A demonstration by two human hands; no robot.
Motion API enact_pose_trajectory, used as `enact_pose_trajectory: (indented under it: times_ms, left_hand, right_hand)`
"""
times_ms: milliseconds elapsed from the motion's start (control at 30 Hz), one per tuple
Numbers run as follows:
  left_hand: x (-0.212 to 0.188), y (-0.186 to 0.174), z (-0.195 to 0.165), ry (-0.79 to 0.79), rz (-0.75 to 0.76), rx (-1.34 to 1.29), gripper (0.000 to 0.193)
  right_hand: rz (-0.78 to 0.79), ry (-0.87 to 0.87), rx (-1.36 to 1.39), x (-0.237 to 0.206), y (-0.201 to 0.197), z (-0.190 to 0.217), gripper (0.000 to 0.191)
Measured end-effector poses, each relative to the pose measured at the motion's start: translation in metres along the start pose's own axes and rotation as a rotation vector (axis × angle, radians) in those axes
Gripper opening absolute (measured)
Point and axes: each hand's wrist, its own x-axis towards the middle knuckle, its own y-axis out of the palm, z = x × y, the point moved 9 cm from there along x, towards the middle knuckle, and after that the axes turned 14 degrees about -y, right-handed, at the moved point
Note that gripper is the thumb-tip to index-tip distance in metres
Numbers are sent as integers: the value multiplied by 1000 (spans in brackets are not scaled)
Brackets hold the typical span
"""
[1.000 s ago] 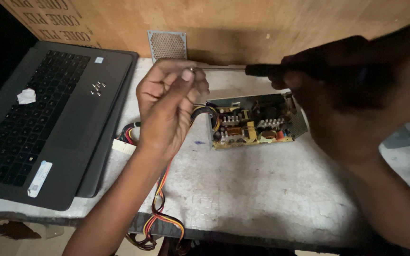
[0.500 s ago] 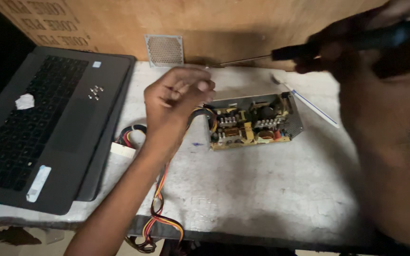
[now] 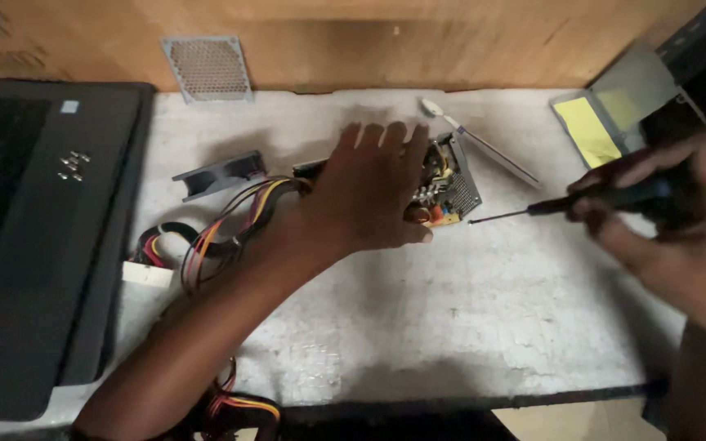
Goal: The person cleans the interior of a computer power supply unit using a toothbrush and then uses screwdrivers to remove and reinsert screws. The person handles the power supply unit, a toothbrush, and multiple screwdrivers on a workbench.
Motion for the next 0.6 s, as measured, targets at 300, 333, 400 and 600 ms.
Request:
enact_pose_trajectory:
  times_ms: [300, 333, 400, 600]
  left_hand:
    - [-2, 13, 2, 6, -158, -120, 97]
    - [-2, 13, 3, 3, -166, -122, 97]
    - [-2, 12, 2, 13, -182, -110, 97]
    - [-1, 12, 1, 6, -160, -106, 98]
  right_hand:
    - [57, 38, -323, -18, 33, 16, 32]
    - [54, 38, -305, -19, 34, 15, 32]
    - [28, 33, -235, -20, 36, 13, 30]
    - [47, 25, -257, -18, 37, 10, 32]
